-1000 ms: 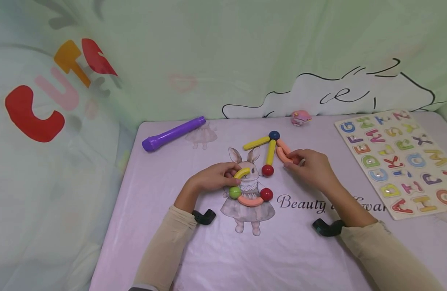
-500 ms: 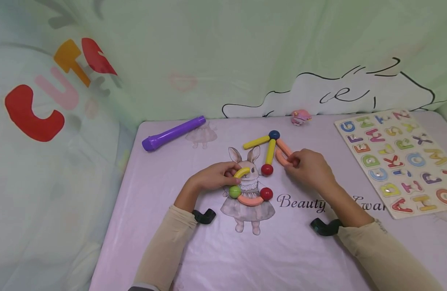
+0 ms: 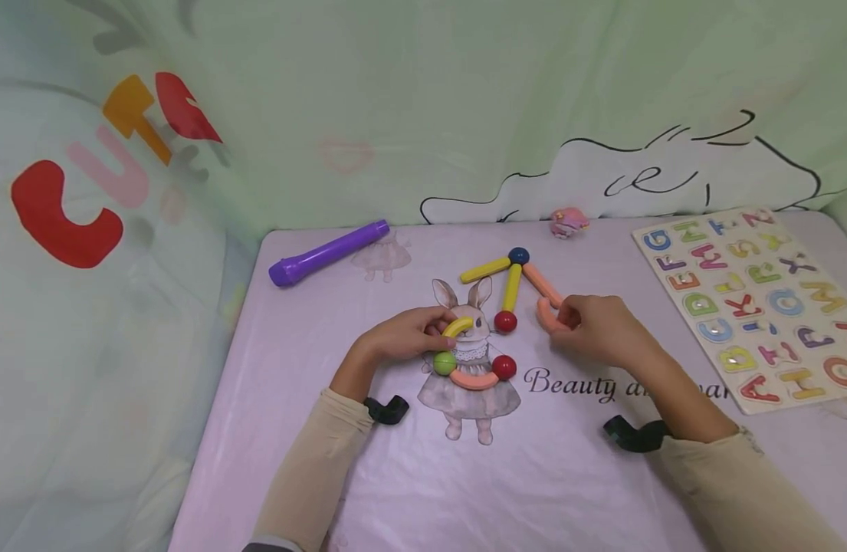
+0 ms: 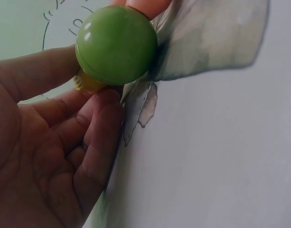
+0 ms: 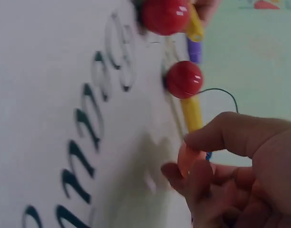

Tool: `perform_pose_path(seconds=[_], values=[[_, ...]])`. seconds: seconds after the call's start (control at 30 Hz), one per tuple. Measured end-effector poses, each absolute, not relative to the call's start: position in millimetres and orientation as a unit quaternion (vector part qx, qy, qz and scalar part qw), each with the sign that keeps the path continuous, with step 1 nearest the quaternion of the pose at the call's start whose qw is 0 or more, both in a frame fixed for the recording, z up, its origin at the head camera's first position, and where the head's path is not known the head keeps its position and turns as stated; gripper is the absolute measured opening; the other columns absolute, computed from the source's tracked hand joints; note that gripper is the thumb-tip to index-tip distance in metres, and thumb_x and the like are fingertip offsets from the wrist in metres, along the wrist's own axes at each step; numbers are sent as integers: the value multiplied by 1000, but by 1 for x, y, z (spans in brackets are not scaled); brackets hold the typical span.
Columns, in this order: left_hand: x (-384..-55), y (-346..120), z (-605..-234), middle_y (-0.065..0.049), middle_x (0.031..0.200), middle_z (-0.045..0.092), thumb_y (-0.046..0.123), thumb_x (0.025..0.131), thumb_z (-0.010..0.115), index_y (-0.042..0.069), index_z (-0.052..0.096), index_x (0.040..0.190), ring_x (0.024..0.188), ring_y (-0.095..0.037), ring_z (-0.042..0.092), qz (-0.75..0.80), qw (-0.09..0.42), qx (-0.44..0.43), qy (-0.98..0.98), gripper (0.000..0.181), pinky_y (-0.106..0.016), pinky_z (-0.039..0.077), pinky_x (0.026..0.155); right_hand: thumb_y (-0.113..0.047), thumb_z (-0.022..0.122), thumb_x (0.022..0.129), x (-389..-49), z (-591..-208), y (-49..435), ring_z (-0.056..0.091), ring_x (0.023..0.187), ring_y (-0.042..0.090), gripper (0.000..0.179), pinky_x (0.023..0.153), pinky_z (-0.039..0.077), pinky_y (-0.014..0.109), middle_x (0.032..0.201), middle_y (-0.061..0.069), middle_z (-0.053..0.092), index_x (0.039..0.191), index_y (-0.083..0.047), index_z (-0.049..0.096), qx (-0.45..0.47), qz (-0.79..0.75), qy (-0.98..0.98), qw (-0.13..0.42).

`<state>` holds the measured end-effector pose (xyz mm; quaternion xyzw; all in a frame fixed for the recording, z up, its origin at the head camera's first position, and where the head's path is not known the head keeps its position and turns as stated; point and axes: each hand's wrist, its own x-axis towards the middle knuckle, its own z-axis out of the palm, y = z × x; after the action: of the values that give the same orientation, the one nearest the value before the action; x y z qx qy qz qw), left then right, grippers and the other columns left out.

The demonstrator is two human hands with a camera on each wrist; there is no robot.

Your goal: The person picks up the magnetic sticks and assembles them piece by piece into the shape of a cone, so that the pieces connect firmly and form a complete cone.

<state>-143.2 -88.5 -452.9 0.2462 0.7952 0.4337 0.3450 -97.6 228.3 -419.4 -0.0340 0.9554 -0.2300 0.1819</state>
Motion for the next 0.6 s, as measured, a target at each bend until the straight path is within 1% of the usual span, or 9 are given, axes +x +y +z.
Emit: perform_pose_path(seconds=[0.07, 0.1, 0.2, 0.3, 0.43, 0.53, 0.6], values=[[-143, -88, -453, -1, 96, 57, 20, 97, 69, 8, 60, 126, 89, -13, 53, 430, 344, 248, 797, 32, -24, 43, 85, -23, 77, 88, -98, -416, 233, 54, 79, 24, 22, 60, 45, 31, 84, 8, 61, 100, -8, 65, -47, -259, 946, 188], [-143, -88, -454, -1, 96, 58, 21, 97, 69, 8, 61, 126, 89, -12, 53, 429, 344, 248, 798, 32, -24, 44, 85, -23, 77, 88, -97, -415, 234, 55, 81, 23, 23, 62, 46, 30, 88, 7, 62, 102, -9, 66, -55, -275, 941, 191], [-143, -88, -455, 0, 96, 58, 20, 97, 69, 9, 60, 126, 90, -12, 53, 426, 343, 246, 800, 32, -25, 44, 85, -22, 75, 92, -97, -412, 235, 59, 85, 22, 28, 67, 51, 29, 99, 9, 65, 115, -10, 66, -68, -331, 918, 209], [-144, -88, -455, 0, 96, 57, 21, 97, 69, 9, 60, 126, 90, -12, 53, 427, 344, 246, 799, 33, -25, 44, 85, -22, 71, 97, -96, -412, 233, 63, 88, 21, 36, 73, 55, 28, 109, 11, 67, 129, -7, 63, -71, -389, 890, 228], [-143, -88, -454, -1, 97, 57, 21, 97, 69, 9, 60, 127, 90, -13, 53, 427, 346, 245, 798, 33, -24, 43, 85, -23, 62, 103, -96, -414, 228, 63, 91, 25, 42, 78, 57, 28, 110, 17, 65, 139, -3, 55, -75, -467, 843, 259], [-143, -88, -453, -1, 97, 57, 20, 97, 69, 9, 60, 128, 90, -13, 53, 426, 348, 244, 798, 34, -24, 43, 85, -24, 57, 106, -96, -414, 224, 61, 95, 28, 43, 83, 58, 28, 111, 22, 63, 142, -1, 51, -68, -536, 789, 293], [-143, -88, -452, -1, 96, 57, 20, 97, 69, 8, 60, 127, 90, -13, 53, 428, 349, 245, 797, 33, -24, 43, 85, -24, 56, 106, -96, -414, 223, 60, 96, 27, 44, 84, 57, 27, 112, 22, 61, 142, 2, 50, -52, -581, 750, 311]])
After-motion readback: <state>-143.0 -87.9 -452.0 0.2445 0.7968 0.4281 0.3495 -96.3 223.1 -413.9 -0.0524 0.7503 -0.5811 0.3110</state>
